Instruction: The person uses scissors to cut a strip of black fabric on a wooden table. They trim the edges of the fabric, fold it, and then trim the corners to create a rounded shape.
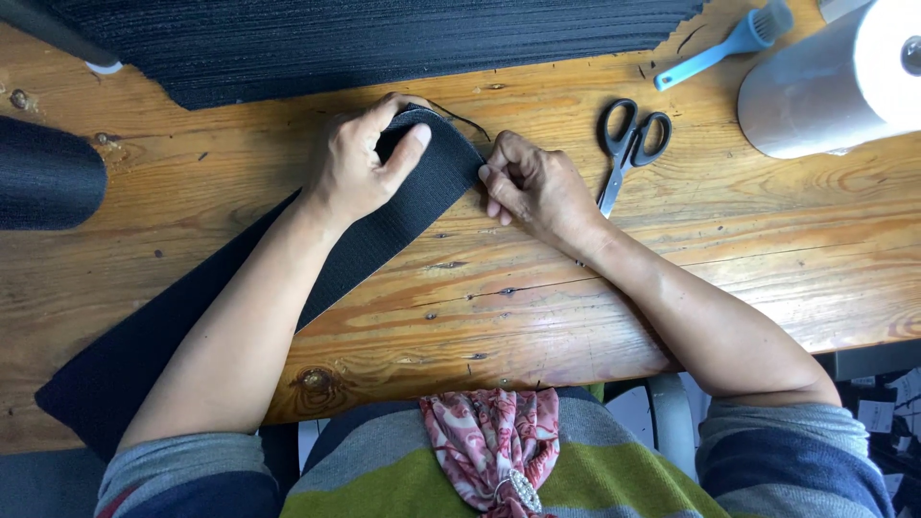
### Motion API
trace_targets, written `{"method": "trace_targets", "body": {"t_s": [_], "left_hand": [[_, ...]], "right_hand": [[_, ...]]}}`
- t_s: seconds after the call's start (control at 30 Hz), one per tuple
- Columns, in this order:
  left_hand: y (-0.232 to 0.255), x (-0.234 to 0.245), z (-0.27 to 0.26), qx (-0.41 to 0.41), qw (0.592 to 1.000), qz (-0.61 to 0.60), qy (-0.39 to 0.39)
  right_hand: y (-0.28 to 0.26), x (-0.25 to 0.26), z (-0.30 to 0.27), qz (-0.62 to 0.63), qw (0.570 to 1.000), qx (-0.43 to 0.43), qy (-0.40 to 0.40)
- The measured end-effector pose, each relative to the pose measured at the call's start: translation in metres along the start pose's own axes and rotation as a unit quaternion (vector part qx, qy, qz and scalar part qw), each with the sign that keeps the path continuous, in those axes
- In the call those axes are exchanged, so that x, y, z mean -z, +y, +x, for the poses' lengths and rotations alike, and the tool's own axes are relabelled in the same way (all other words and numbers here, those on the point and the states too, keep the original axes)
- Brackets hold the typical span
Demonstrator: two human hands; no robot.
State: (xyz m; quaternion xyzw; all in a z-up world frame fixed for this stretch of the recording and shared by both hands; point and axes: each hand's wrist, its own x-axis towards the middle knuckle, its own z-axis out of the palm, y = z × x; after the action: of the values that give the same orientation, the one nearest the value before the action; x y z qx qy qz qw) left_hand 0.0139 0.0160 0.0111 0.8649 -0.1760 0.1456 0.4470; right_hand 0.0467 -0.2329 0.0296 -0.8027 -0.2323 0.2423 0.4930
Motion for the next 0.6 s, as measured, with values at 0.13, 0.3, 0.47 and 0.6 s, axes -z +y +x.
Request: {"method": "trace_targets", "body": {"t_s": [0.13, 0.3, 0.47, 0.6], "left_hand": [[-0.010, -0.003, -0.002, 0.029, 1.000, -0.008, -0.003], [0.002, 0.003, 0.001, 0.060, 0.997, -0.034, -0.025], [0.002, 0.004, 0.003, 0.083, 0.993, -0.080, -0.032], [-0.001, 0.002, 0.002, 0.078, 0.992, -0.091, -0.025]], "right_hand": [[-0.003, 0.001, 0.001, -0.024, 1.000, 0.002, -0.001], [-0.009, 0.001, -0.003, -0.026, 1.000, 0.003, 0.004], [-0.009, 0.002, -0.006, 0.023, 1.000, 0.002, -0.005], [-0.005, 0.003, -0.008, 0.018, 1.000, 0.016, -0.006]]}}
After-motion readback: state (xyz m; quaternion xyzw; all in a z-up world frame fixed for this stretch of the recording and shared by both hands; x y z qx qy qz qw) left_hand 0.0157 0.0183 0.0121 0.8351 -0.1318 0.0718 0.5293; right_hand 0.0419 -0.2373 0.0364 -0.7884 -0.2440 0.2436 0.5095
